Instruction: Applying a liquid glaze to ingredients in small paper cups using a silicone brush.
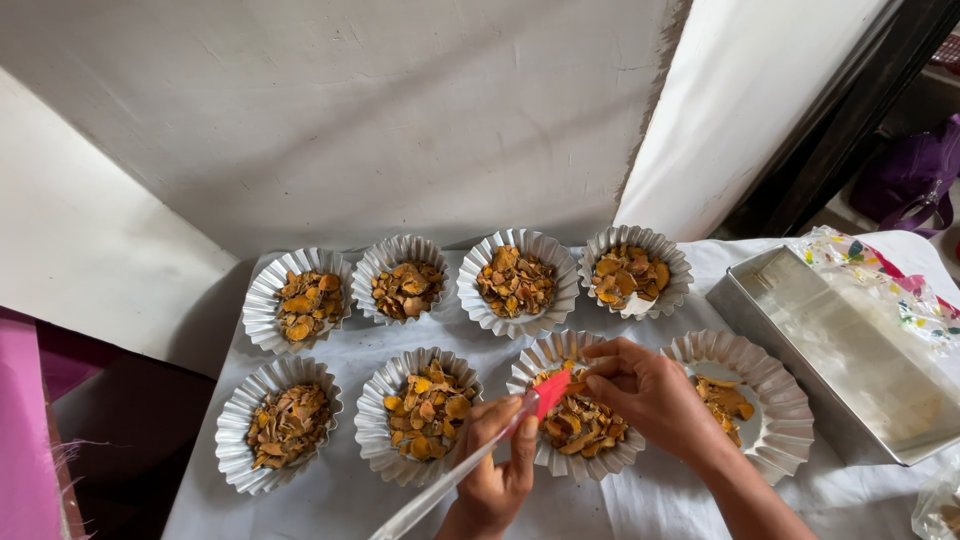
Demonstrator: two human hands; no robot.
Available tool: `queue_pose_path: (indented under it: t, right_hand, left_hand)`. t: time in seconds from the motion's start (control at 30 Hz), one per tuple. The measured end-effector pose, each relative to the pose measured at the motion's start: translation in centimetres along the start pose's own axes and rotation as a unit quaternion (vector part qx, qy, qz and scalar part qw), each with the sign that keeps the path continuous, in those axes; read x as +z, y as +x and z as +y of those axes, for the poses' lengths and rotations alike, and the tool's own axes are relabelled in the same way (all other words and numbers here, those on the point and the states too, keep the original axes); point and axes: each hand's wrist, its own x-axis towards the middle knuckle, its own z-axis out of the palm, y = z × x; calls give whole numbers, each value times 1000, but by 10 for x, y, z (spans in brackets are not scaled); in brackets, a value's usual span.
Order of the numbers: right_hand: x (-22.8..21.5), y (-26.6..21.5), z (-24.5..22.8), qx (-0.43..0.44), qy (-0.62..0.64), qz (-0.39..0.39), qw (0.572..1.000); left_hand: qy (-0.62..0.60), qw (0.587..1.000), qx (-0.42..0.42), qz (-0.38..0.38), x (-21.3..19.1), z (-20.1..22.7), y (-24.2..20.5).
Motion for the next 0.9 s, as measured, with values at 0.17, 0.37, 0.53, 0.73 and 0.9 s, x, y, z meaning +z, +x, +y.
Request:
queue_pose_path:
  t: [0.17,0.37,0.53,0.73,0.9]
  right_hand:
    - [-6,0,2,-10,80,-69,994]
    - [-41,-19,-13,50,-12,13,999]
    - [-86,-22,34,73,-430,44,899]
    - [-47,-8,20,-10,-437,33,899]
    - [11,36,57,-180,-476,-22,860]
  left_hand:
    - [-83,995,17,-49,3,14,9]
    - [7,996,34,-84,-3,2,13]
    - [32,997,-9,-64,-6,10,19]
    - [18,997,-17,-67,-3,11,17]
    - [26,998,-4,-55,-6,14,24]
